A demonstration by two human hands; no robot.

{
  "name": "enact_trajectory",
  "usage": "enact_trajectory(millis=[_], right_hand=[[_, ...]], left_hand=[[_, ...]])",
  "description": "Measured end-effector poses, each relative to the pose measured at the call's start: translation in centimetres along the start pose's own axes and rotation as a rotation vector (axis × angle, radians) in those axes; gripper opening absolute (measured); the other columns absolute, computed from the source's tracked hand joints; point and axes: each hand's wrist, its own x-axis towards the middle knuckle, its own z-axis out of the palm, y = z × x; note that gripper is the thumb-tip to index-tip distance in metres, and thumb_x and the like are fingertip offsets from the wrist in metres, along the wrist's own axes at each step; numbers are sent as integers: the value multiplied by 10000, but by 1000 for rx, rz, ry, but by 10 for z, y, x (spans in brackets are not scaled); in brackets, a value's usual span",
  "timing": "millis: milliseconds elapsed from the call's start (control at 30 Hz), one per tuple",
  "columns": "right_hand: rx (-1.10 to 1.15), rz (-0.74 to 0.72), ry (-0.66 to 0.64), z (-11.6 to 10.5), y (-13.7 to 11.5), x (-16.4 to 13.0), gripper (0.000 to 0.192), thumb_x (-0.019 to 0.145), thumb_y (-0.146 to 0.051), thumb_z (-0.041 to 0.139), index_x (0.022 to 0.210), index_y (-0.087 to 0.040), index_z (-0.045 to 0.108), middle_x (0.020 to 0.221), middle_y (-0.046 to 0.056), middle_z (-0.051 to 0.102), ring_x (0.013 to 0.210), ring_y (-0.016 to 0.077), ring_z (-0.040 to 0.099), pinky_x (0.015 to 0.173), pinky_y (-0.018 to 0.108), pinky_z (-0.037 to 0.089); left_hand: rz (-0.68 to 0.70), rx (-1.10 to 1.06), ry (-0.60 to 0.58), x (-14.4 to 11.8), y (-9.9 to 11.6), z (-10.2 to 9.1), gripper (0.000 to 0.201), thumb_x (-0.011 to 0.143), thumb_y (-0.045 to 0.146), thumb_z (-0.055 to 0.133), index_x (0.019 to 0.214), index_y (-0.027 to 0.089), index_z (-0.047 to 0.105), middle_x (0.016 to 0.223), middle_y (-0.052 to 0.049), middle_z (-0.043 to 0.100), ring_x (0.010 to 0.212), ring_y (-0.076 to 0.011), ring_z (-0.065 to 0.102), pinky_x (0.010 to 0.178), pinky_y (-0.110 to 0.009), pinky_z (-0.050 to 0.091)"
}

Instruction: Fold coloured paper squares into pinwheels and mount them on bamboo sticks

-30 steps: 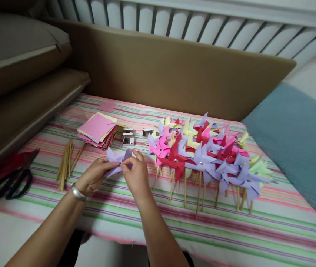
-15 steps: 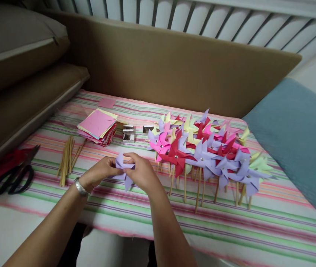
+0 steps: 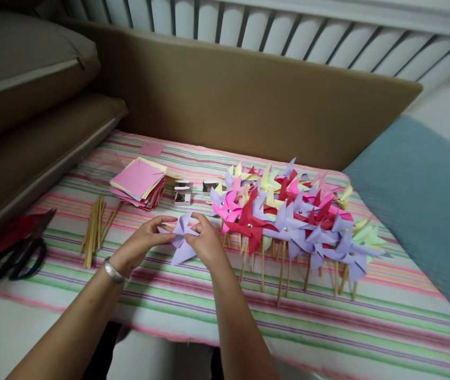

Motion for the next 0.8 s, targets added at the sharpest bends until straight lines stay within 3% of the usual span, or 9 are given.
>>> enact_trajectory(millis=[167,333,567,700,800], right_hand=[[134,-27,160,6,4,4,587,592,-234,641,1150,-195,461,712,-33,610,555,136,563,509,241,413],[50,-136,241,20,7,0,541,640,-215,607,1164,-191,472,676,-46,583,603,136,565,553,240,415],[-22,-159,177,25,3,-3,496,727,-264,584,1200,-169,465,739,2,627,647,156,590,632,291,467],[-166,-379,151,17,-2,-9,418,789,-268,557,1201,-217,506,1015,72,634,911,192,606,818,356,483],[-440,-616,88,13,-3,-13,349,792,-161,534,1121,-263,587,1317,68,485,1210,216,451,1013,407,364]], left_hand=[[-51,-249,4,0,-9,14,307,578,267,785,836,140,679,735,-24,685,651,-125,611,666,-249,451],[-11,-323,94,3,-16,23,257,566,228,777,778,101,705,693,-47,709,631,-132,611,659,-243,453],[-4,-306,186,5,-9,13,235,521,198,772,721,96,704,614,-35,697,560,-125,597,594,-230,447],[-8,-343,236,7,2,-6,212,495,190,780,667,97,696,601,-43,698,541,-128,601,571,-225,452],[21,-363,252,6,9,-19,191,510,179,776,669,106,698,624,-42,708,553,-128,607,573,-221,459]])
